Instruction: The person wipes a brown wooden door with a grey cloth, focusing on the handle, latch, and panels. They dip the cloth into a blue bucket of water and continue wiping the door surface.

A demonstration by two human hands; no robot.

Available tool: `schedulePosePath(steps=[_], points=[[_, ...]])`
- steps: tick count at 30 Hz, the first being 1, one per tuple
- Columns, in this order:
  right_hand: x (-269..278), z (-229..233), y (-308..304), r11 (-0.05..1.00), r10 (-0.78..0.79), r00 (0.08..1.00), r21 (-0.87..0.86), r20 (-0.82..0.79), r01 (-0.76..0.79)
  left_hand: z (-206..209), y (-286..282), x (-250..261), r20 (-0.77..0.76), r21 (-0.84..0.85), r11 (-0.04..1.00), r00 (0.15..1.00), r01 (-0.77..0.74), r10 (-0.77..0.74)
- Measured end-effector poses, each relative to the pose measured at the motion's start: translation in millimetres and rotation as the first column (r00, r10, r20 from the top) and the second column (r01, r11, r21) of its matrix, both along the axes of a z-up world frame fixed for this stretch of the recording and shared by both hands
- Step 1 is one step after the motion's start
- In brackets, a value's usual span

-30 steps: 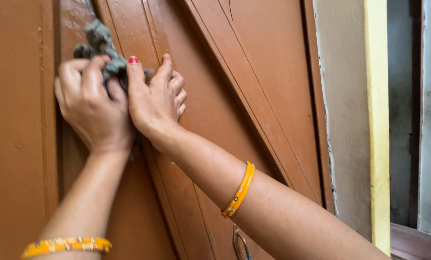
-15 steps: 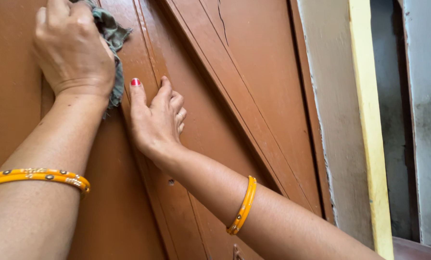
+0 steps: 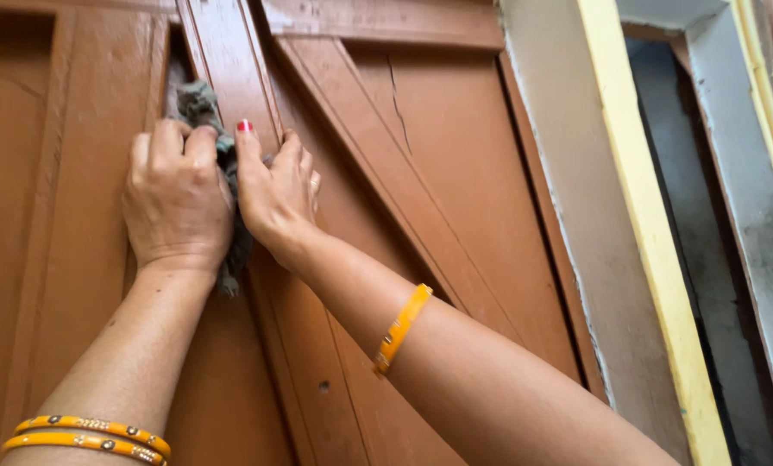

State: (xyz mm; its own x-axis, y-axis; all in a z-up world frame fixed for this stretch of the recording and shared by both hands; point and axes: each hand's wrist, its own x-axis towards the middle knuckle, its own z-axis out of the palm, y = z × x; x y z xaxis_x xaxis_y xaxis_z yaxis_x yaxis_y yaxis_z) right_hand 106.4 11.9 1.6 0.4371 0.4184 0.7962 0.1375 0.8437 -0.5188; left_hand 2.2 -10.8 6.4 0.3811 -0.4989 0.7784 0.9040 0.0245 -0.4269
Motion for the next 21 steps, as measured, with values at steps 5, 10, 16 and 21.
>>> schedulePosePath(steps=[5, 10, 16, 21], points=[[-4.1, 41.5, -9.7, 0.996, 0.001, 0.999, -0.087, -0.048, -0.005, 23.6, 1.9, 6.6, 0.075, -0.061, 0.994, 0.993, -0.089, 0.094], [-1.2, 46.8, -14.4, 0.995, 0.048, 0.998, -0.09, -0.03, -0.05, 39.4, 3.8, 11.3, 0.097, -0.079, 0.993, 0.99, -0.092, 0.099], [16.0, 25.3, -9.1, 0.977, 0.192, 0.98, 0.085, 0.054, -0.196, 5.9, -18.6, 11.7, -0.004, -0.021, 1.0, 1.0, 0.012, -0.012], [19.3, 26.7, -11.6, 0.945, 0.314, 0.949, 0.089, 0.028, -0.315, 25.5, -16.8, 10.3, -0.122, -0.004, 0.987, 0.98, -0.162, 0.16]])
